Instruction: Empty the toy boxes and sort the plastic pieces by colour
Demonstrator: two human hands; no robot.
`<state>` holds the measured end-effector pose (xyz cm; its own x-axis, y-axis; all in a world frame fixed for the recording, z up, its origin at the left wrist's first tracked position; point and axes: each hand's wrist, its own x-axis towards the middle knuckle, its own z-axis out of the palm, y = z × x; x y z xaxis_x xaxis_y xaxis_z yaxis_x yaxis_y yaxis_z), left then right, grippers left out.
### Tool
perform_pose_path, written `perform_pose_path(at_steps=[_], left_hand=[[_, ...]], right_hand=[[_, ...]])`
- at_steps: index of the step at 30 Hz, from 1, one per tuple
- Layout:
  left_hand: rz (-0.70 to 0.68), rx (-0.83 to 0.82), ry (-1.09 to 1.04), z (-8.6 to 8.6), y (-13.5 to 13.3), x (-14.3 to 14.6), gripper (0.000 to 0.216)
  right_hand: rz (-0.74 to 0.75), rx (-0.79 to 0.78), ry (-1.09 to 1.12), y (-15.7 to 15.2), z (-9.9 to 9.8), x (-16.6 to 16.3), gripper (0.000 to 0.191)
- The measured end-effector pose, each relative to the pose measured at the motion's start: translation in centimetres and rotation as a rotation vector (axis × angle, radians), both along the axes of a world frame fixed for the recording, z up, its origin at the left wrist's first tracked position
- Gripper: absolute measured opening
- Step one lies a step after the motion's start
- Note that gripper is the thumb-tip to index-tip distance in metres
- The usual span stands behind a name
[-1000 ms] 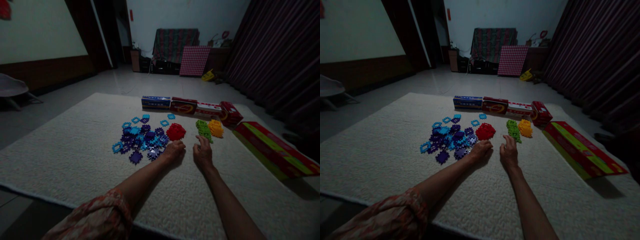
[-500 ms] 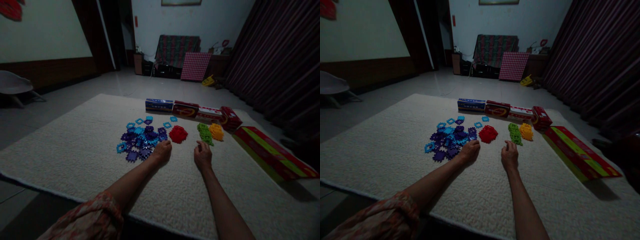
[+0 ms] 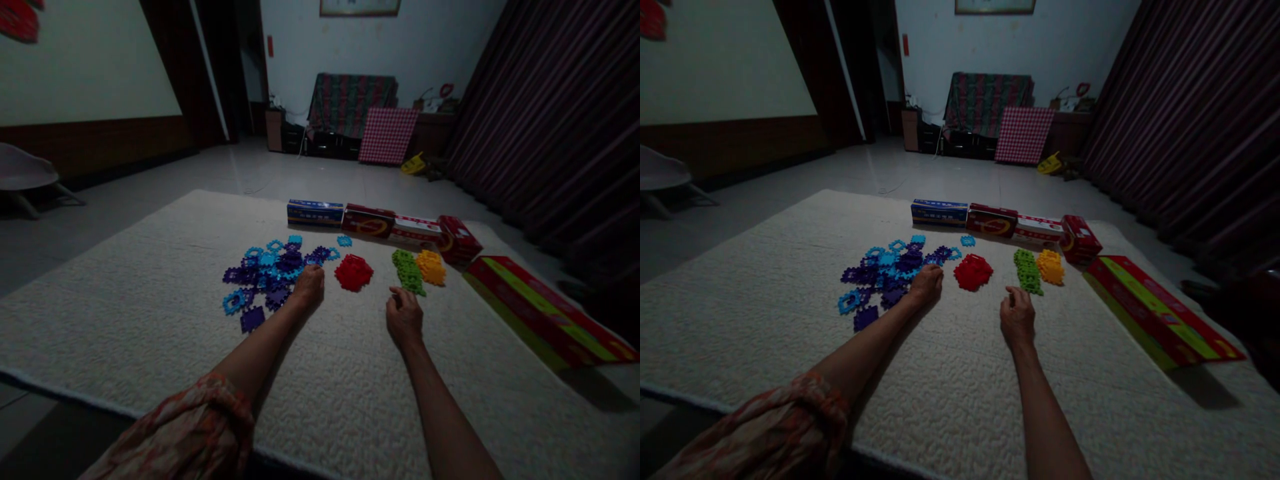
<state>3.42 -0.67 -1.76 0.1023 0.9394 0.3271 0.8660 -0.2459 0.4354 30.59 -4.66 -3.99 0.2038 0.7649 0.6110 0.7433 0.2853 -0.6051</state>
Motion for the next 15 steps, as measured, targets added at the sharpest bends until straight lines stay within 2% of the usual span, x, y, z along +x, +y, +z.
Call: perform_pose_path(at_steps=[3,6,11,15], left_hand=[[0.082,0.028,-0.218,0.3,2.1,0.8,0.039],[0.056,0.044,-0.334,0.9,4.5,1.5,0.047],[-0.086,-0.064,-0.139,1.7,8.5,2.0,0.049],[-0.129,-0.115,0.017,1.7,9.6,1.6,0.048]], right_hand=[[0.003,-0.002,0.008,-0.1,0.1,0.0,0.029],[0.013,0.005,0.011,-0.1,0.0,0.1,0.028],[0.034,-0.014,0.022,-0.1,0.0,0.2,0.027],[0.044,-0.039,0.022,-0.4,0.2,0.1,0.028]])
